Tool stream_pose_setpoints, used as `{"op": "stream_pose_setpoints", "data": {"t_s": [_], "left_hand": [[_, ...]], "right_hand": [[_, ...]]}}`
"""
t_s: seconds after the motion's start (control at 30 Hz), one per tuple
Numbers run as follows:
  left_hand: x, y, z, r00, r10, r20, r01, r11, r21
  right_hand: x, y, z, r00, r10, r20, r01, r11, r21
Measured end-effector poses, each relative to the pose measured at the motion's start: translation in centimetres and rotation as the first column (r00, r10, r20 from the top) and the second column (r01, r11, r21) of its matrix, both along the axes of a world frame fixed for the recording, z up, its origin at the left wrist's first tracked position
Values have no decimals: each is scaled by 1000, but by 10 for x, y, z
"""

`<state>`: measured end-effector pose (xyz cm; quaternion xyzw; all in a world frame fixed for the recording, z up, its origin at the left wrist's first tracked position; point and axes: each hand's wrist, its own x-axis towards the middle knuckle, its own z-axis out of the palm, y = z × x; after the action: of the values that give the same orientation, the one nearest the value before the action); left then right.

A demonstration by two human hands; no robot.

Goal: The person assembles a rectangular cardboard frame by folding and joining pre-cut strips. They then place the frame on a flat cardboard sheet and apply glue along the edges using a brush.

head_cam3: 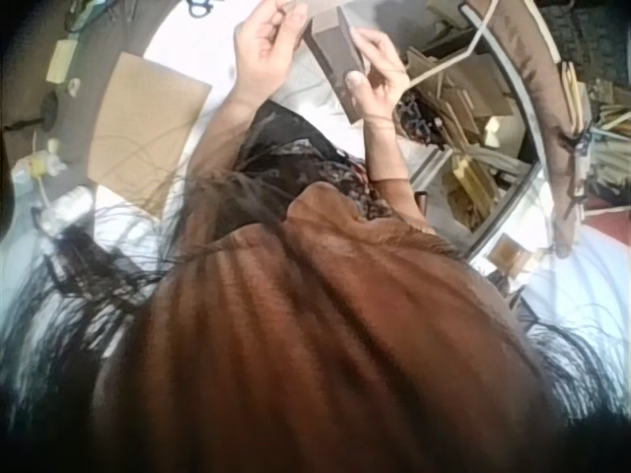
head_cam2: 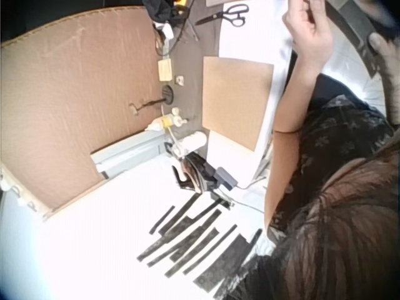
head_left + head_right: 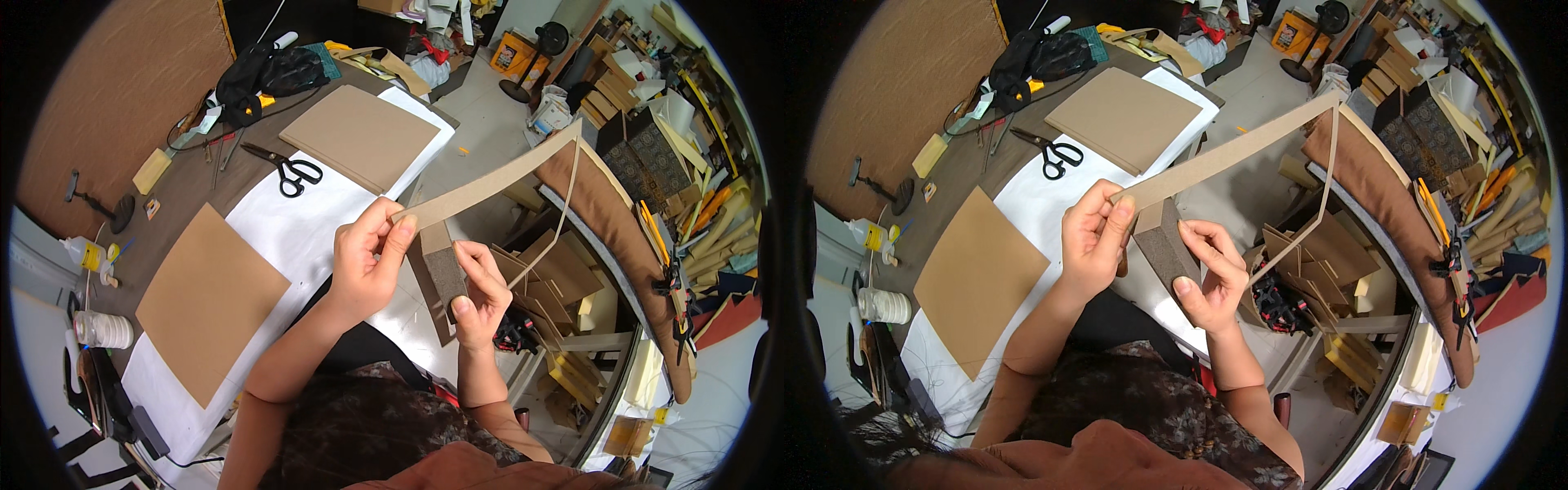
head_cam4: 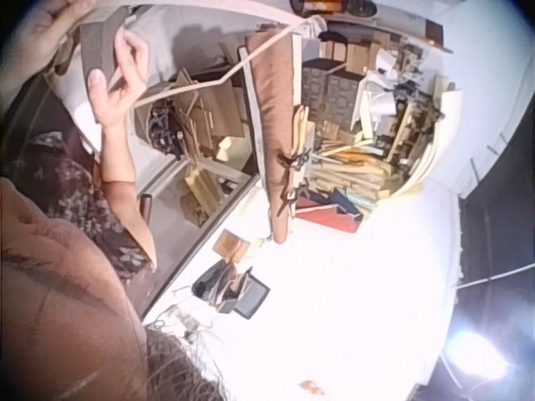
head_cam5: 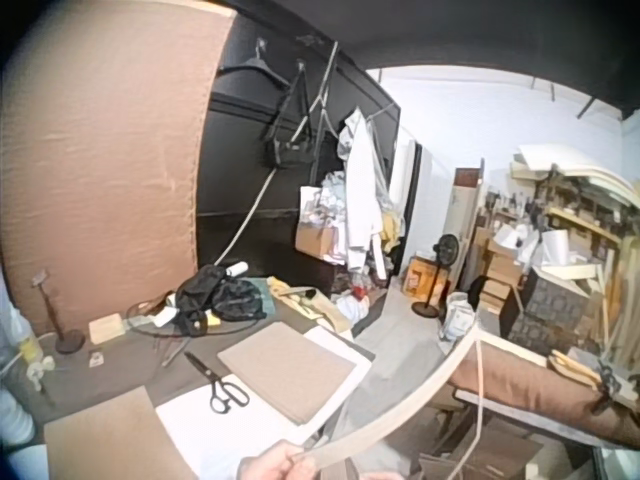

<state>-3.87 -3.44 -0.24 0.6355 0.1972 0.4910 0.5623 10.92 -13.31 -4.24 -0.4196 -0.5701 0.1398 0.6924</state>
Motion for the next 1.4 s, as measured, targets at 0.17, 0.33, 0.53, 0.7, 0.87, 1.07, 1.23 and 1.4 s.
{"op": "stream_pose_setpoints", "data": {"t_s": [0.17, 0.33, 0.53, 0.7, 0.87, 1.07, 1.23, 1.4], "left_hand": [[-1, 1, -1, 1000, 14, -2, -14, 1000, 22], [-2, -1, 1, 1000, 31, -3, -31, 999, 32], [-2, -2, 2, 1000, 23, -3, -23, 1000, 18], [-5, -2, 1, 1000, 11, 14, -10, 999, -33], [-8, 1, 1, 996, -34, 84, 40, 997, -64], [-12, -1, 0, 996, -16, 91, 25, 994, -107], [-24, 8, -2, 991, 61, 117, -43, 988, -150], [-40, 24, -9, 940, 182, 288, -127, 972, -199]], "right_hand": [[-1, 2, 2, 999, -31, -22, 29, 996, -80], [-3, 0, 5, 998, -50, -25, 47, 994, -96], [-3, 0, 4, 995, -86, -43, 80, 988, -135], [3, 5, 1, 990, -139, 29, 141, 981, -130], [0, 0, 5, 989, -111, -99, 102, 990, -97], [-1, 1, 10, 985, -118, 125, 140, 973, -183], [5, -8, 2, 976, -203, -73, 200, 979, -50], [26, -32, -7, 876, -423, -231, 454, 885, 103]]}}
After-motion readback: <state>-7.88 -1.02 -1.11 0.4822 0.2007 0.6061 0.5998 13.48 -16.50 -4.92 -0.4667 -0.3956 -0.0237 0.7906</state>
